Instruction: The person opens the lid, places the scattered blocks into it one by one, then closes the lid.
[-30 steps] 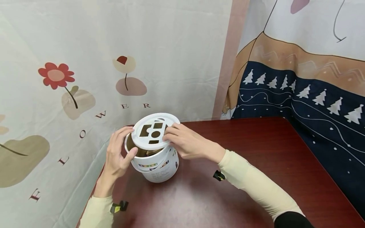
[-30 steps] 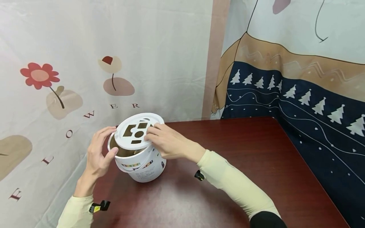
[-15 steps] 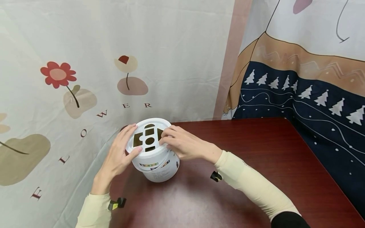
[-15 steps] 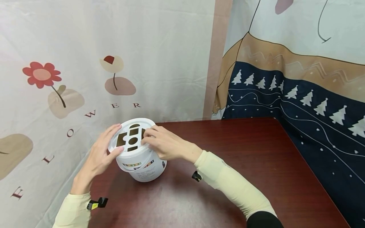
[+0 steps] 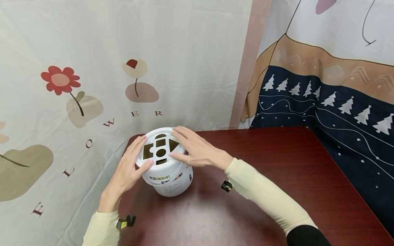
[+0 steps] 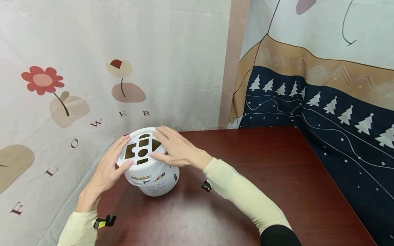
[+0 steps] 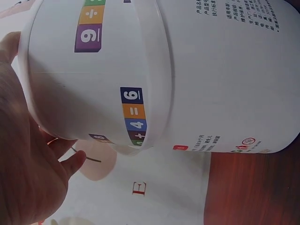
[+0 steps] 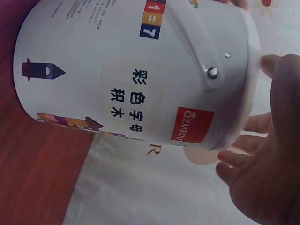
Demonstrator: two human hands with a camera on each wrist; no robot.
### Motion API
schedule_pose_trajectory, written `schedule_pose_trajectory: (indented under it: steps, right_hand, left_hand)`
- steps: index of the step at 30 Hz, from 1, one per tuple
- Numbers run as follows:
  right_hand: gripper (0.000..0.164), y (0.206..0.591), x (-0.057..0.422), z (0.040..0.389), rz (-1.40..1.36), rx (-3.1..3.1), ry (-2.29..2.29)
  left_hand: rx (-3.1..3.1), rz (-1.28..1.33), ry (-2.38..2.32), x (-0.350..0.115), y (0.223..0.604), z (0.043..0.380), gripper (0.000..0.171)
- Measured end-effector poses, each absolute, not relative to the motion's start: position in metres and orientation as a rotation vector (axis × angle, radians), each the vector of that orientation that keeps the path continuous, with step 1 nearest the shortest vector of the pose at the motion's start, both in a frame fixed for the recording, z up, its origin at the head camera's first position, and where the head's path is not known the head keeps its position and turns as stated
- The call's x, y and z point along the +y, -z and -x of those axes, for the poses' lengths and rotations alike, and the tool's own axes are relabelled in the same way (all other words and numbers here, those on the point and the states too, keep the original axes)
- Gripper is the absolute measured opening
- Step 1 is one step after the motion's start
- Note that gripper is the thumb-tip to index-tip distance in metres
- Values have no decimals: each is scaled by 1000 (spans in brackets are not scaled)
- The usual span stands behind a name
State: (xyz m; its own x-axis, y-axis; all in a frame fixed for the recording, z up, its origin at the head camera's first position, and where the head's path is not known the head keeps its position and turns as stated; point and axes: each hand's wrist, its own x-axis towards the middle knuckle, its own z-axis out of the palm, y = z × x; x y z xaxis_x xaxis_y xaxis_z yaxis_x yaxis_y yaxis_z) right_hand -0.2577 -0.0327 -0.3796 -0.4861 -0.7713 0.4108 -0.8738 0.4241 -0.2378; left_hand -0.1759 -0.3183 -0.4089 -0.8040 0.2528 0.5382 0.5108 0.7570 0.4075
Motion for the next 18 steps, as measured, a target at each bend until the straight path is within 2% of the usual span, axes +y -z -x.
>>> schedule_pose_trajectory:
  steps: [3, 6, 18]
  right_hand:
    - [91, 382, -36, 260, -1399, -2607, -619]
    - [98, 385, -38, 262, -1388, -2677, -629]
    - [103, 395, -40, 269, -1409, -2653, -627]
  left_hand:
    - [-2484, 590, 786, -318, 411, 176, 78]
    - [-2461, 607, 804, -318, 414, 177, 80]
    - [-2400, 615, 879, -317, 418, 180, 84]
